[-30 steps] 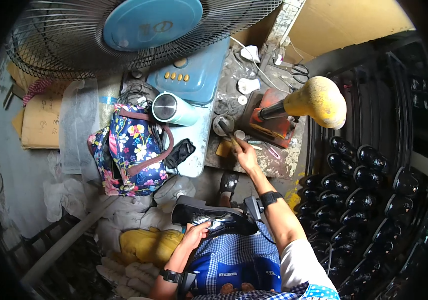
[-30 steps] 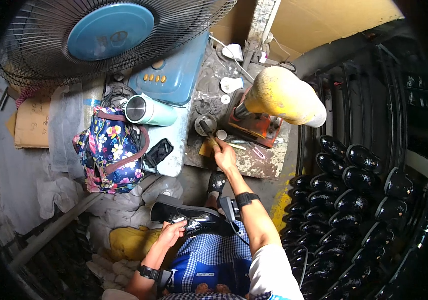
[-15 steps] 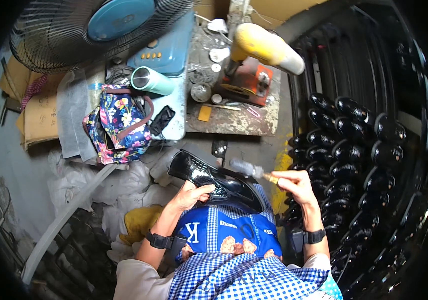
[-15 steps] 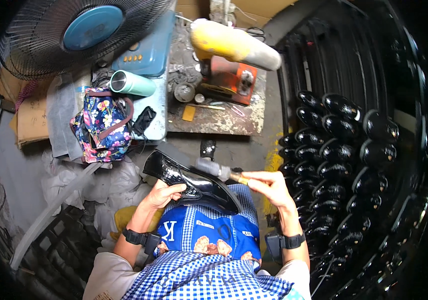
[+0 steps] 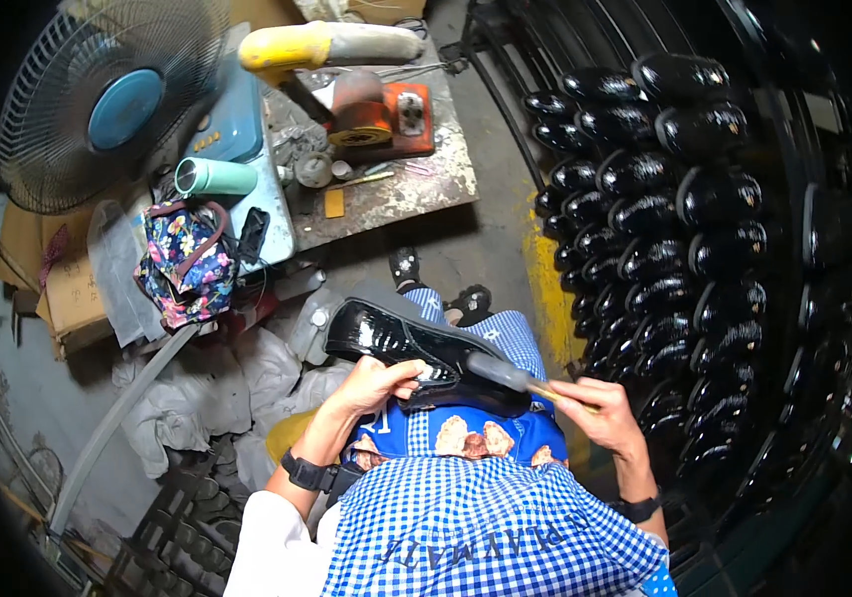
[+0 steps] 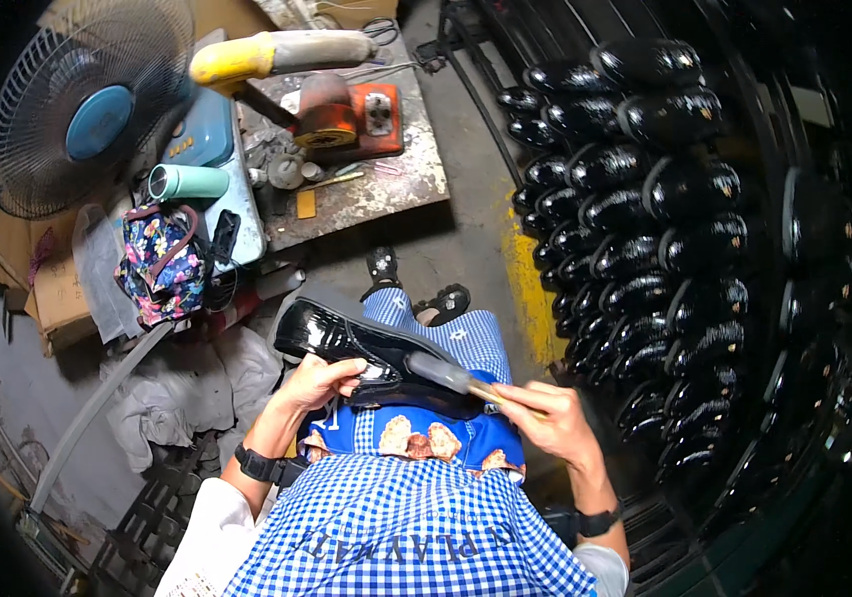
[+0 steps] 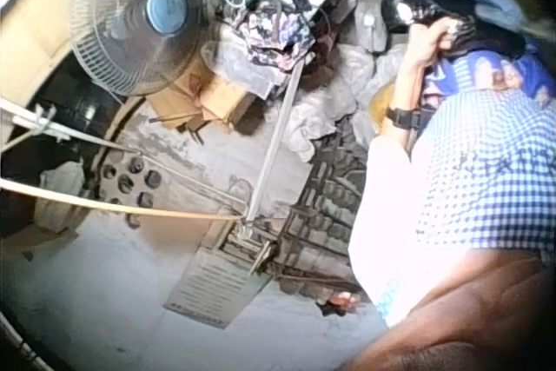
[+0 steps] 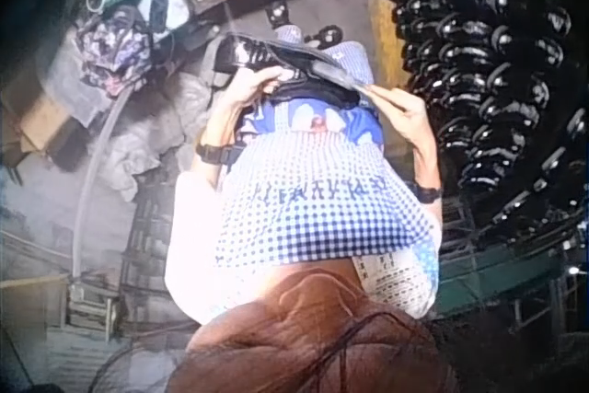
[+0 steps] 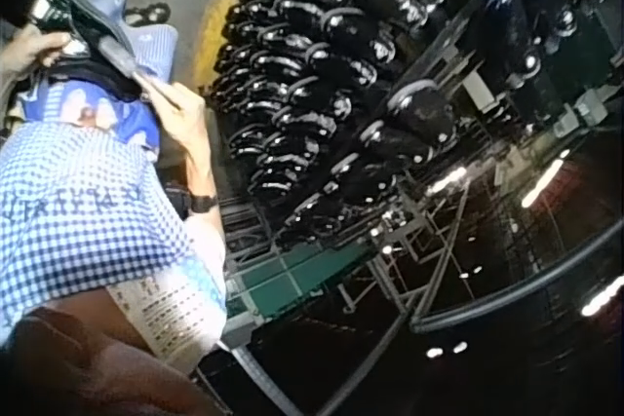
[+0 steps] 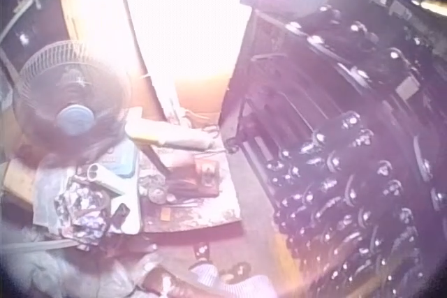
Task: Cleaning and buffing black dress shoes in a manufacturing environment.
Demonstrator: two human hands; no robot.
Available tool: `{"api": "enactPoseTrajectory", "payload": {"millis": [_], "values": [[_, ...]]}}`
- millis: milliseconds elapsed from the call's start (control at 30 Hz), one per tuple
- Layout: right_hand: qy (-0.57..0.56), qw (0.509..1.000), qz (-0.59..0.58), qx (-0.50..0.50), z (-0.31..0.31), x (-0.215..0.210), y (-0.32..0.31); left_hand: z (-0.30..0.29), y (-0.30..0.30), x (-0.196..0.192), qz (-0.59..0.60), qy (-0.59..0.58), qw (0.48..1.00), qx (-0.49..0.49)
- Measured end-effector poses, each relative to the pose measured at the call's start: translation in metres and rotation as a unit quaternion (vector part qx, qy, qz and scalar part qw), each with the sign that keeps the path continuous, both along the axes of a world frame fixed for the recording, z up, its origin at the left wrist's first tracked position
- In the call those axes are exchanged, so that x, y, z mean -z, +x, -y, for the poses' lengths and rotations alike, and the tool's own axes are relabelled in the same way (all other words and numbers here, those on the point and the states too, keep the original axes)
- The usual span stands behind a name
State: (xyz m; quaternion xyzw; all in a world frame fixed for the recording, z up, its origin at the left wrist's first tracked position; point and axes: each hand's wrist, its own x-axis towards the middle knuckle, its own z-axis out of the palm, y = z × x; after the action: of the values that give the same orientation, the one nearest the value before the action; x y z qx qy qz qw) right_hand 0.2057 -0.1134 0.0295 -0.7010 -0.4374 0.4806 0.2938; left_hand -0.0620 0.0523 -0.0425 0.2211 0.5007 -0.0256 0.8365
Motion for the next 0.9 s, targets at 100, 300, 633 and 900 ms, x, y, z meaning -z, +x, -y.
{"api": "enactPoseTrajectory", "payload": {"millis": [100, 300, 633, 900], "values": [[0.055, 0.998, 0.017, 0.013, -0.02, 0.011, -0.017, 0.019, 0.026, -0.005, -0.069, 0.016, 0.99, 0.119], [0.0, 0.999, -0.031, 0.042, 0.038, -0.002, 0.019, 0.043, 0.027, -0.007, -0.045, 0.023, 0.995, 0.08], [0.054, 0.998, -0.012, 0.027, 0.062, -0.007, 0.017, 0.061, 0.043, -0.025, -0.027, 0.056, 0.992, 0.112], [0.04, 0.999, 0.018, 0.031, 0.072, -0.013, 0.031, 0.071, 0.043, -0.019, -0.068, 0.071, 0.983, 0.156]]}}
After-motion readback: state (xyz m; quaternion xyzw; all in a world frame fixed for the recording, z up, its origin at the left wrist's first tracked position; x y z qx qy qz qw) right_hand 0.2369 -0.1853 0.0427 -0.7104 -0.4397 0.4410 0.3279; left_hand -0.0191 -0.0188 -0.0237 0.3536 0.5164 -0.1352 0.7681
